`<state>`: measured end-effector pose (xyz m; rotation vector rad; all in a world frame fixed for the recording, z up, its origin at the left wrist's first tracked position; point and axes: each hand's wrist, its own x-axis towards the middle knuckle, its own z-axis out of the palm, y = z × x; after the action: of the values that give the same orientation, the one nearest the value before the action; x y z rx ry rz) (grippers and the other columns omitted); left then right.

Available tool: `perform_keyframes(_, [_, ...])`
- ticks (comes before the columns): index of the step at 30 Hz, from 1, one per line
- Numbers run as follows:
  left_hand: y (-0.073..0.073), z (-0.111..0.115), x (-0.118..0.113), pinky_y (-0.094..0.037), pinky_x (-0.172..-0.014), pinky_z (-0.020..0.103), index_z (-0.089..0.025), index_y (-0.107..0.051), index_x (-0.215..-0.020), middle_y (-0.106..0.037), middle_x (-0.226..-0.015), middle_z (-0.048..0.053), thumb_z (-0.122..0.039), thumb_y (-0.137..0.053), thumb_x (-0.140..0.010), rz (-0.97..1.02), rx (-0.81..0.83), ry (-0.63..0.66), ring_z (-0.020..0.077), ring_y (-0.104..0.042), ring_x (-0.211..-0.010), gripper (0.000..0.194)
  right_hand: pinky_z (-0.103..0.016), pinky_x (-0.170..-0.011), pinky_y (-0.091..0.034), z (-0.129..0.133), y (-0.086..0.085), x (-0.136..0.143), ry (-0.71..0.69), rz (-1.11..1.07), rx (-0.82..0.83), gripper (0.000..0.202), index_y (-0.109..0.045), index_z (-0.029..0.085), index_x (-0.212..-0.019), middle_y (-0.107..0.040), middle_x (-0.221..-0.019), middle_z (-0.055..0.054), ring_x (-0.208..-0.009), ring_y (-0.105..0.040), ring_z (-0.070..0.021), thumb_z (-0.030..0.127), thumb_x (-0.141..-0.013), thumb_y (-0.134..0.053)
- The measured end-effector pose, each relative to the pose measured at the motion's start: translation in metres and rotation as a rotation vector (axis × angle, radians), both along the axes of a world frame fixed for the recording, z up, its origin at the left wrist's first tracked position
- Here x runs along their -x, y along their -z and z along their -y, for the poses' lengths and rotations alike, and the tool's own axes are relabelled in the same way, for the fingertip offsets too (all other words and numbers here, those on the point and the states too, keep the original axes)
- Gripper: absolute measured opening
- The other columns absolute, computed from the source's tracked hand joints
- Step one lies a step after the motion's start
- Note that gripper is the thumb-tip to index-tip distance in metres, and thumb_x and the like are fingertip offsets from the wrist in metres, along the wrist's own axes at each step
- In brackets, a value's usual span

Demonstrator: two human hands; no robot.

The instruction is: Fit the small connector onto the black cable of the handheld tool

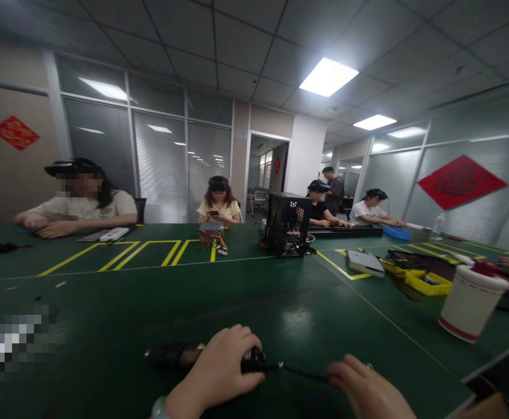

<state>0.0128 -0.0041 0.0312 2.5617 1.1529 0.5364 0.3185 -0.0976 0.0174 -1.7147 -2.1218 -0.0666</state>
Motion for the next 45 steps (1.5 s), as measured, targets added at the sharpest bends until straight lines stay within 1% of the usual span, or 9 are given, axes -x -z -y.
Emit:
perform_keyframes(4, [0.0,-0.011,0.011,-0.039,-0.081,0.032,-0.031,-0.061,-0.1,-0.06,-0.1,-0.001,-0.042,-0.064,-0.078,-0.01,-0.035,-0.11,0.0201,-0.054,-0.094,0.025,-0.026,-0.072,-0.046,-0.042,-0.047,0.033,-0.006,0.088,-0.104,0.023,-0.07,0.031,-0.102,-0.068,-0.092,-0.002,-0.08,-0.065,-0.0178,0.025,-0.091,-0.05])
perform_keyframes(7, [0.006,-0.025,0.027,-0.04,-0.08,0.032,-0.029,-0.062,-0.099,-0.06,-0.098,0.001,-0.039,-0.061,-0.08,-0.041,-0.023,-0.237,0.0203,-0.056,-0.092,0.022,-0.029,-0.077,-0.044,-0.077,-0.058,0.062,-0.108,0.084,-0.027,0.02,-0.074,0.029,-0.096,-0.069,-0.09,-0.002,-0.083,-0.064,-0.0198,0.025,-0.089,-0.056])
perform_keyframes(12, [0.018,-0.043,0.05,-0.04,-0.079,0.034,-0.027,-0.063,-0.099,-0.061,-0.099,0.003,-0.035,-0.058,-0.08,-0.077,-0.009,-0.407,0.0216,-0.057,-0.092,0.021,-0.026,-0.073,-0.043,-0.131,-0.039,0.097,-0.289,-0.126,0.226,0.013,-0.076,0.026,-0.086,-0.072,-0.088,-0.002,-0.083,-0.064,-0.0194,0.028,-0.08,-0.066])
perform_keyframes(18, [0.024,-0.045,0.049,-0.039,-0.082,0.034,-0.028,-0.064,-0.1,-0.063,-0.101,0.002,-0.034,-0.057,-0.082,-0.062,-0.052,-0.384,0.0207,-0.058,-0.094,0.02,-0.02,-0.054,-0.042,-0.171,0.006,0.119,-0.333,-0.532,0.656,0.022,-0.072,0.017,-0.095,-0.068,-0.072,0.0,-0.058,-0.059,-0.0115,0.028,-0.076,-0.069])
perform_keyframes(25, [0.021,-0.044,0.043,-0.038,-0.082,0.034,-0.025,-0.064,-0.097,-0.064,-0.1,0.004,-0.04,-0.053,-0.084,-0.107,-0.049,-0.425,0.022,-0.057,-0.094,0.022,-0.019,-0.056,-0.043,-0.169,0.023,0.123,-0.356,-0.688,0.784,0.054,-0.062,0.016,-0.105,-0.067,-0.072,0.002,-0.062,-0.061,-0.0121,0.022,-0.056,-0.084])
perform_keyframes(32, [0.021,-0.044,0.041,-0.036,-0.079,0.034,-0.026,-0.064,-0.093,-0.063,-0.097,0.002,-0.041,-0.05,-0.087,-0.075,-0.047,-0.424,0.0216,-0.056,-0.092,0.021,-0.021,-0.065,-0.045,-0.149,0.027,0.128,-0.466,-0.72,0.821,0.021,-0.071,0.017,-0.088,-0.069,-0.077,0.001,-0.072,-0.063,-0.0134,0.023,-0.068,-0.075])
perform_keyframes(38, [0.024,-0.039,0.029,-0.034,-0.081,0.035,-0.025,-0.063,-0.091,-0.062,-0.097,0.003,-0.033,-0.05,-0.087,-0.08,-0.105,-0.433,0.0228,-0.054,-0.095,0.016,-0.022,-0.063,-0.044,-0.15,0.042,0.149,-0.35,-0.857,0.556,0.01,-0.066,0.015,-0.088,-0.067,-0.077,-0.001,-0.071,-0.061,-0.0138,0.02,-0.079,-0.064])
perform_keyframes(41, [0.025,-0.038,0.025,-0.034,-0.084,0.036,-0.024,-0.063,-0.092,-0.061,-0.098,0.003,-0.033,-0.049,-0.088,-0.066,-0.116,-0.45,0.0228,-0.053,-0.095,0.017,-0.023,-0.07,-0.045,-0.154,0.041,0.148,-0.292,-0.784,0.388,0.008,-0.064,0.016,-0.088,-0.068,-0.083,-0.002,-0.078,-0.062,-0.0151,0.02,-0.082,-0.06])
perform_keyframes(45, [0.022,-0.037,0.025,-0.035,-0.084,0.037,-0.024,-0.064,-0.097,-0.061,-0.101,0.005,-0.04,-0.046,-0.091,-0.068,-0.108,-0.45,0.0237,-0.053,-0.097,0.025,-0.023,-0.069,-0.044,-0.157,0.034,0.134,-0.31,-0.659,0.373,0.011,-0.063,0.016,-0.091,-0.067,-0.085,-0.003,-0.078,-0.061,-0.0149,0.023,-0.086,-0.057])
